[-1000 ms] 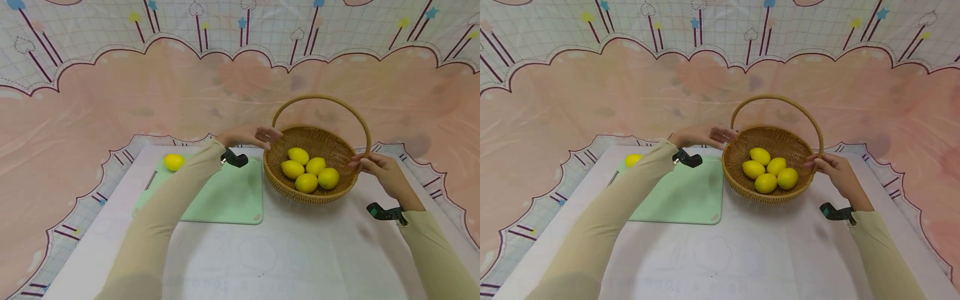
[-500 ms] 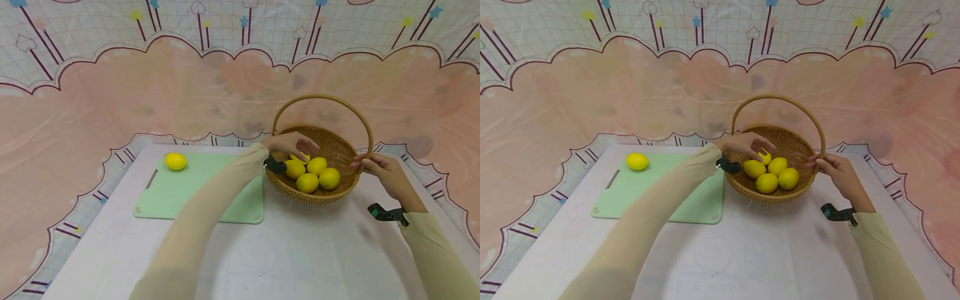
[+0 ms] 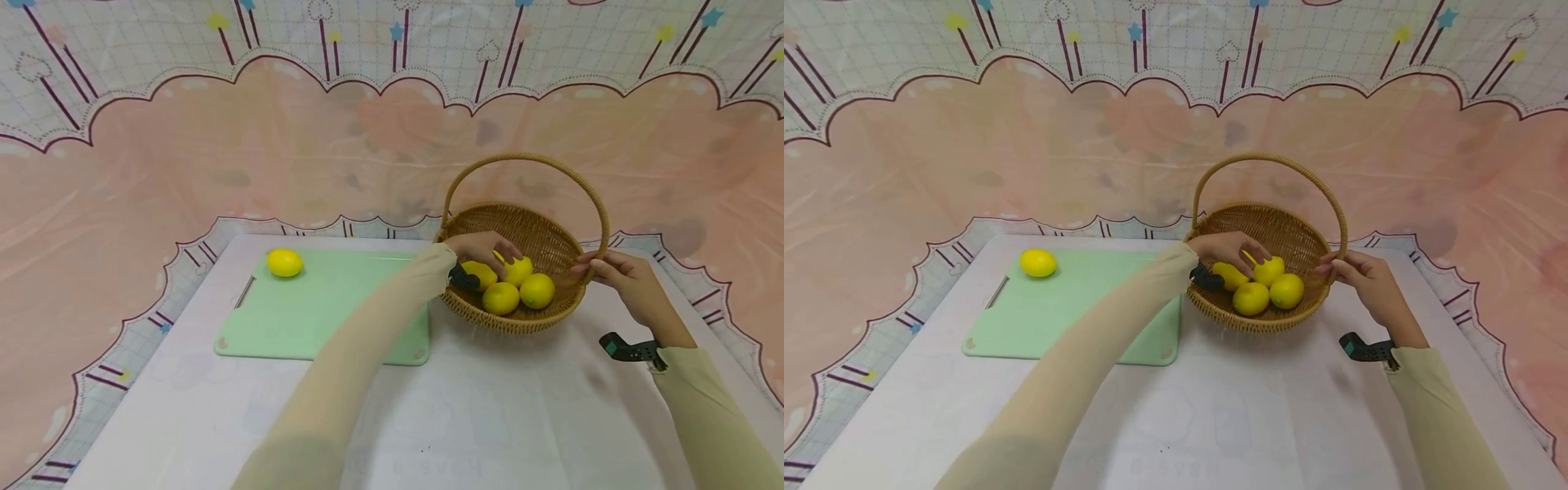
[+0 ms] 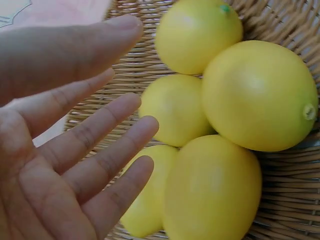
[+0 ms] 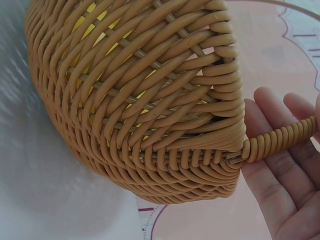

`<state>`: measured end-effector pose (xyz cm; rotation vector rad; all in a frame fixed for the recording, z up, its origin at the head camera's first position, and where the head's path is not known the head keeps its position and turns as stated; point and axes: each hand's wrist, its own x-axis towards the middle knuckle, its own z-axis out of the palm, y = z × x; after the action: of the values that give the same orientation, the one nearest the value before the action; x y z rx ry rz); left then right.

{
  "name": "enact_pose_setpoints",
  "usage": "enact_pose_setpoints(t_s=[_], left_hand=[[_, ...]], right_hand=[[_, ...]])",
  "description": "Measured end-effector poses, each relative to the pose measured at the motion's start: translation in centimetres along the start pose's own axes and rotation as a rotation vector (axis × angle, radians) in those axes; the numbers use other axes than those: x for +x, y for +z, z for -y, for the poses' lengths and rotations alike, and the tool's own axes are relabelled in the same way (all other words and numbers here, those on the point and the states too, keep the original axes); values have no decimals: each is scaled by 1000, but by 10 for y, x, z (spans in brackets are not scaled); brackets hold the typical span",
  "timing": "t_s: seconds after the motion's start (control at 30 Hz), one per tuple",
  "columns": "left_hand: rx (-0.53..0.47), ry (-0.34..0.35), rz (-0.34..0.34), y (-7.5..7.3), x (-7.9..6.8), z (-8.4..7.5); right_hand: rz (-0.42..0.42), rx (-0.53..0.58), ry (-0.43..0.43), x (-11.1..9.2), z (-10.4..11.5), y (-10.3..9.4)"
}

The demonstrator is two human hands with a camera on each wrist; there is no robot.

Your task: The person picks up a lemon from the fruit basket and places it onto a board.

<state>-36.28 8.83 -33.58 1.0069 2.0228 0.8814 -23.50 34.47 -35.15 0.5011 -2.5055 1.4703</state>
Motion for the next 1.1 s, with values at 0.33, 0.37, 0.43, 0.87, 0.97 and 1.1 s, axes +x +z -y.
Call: enact_pose_setpoints(t_s=[0.33, 0.37, 0.43, 0.87, 0.97, 1.1], left_hand=[[96, -65, 55, 12, 4, 1], [108, -71, 60, 12, 4, 1], [127, -81, 76, 13, 4, 1], [165, -109, 143, 17, 10, 1], [150, -93, 133, 18, 11, 1], [165, -76, 117, 19, 11, 2]], right_hand=[[-1, -7, -3, 0, 1, 1], [4, -1, -10, 0, 1, 1], [11, 11, -21, 0, 1, 0], [31, 103, -38, 0, 0, -2], [14, 68, -21, -1, 0, -1], [18, 80, -30, -1, 0, -1]])
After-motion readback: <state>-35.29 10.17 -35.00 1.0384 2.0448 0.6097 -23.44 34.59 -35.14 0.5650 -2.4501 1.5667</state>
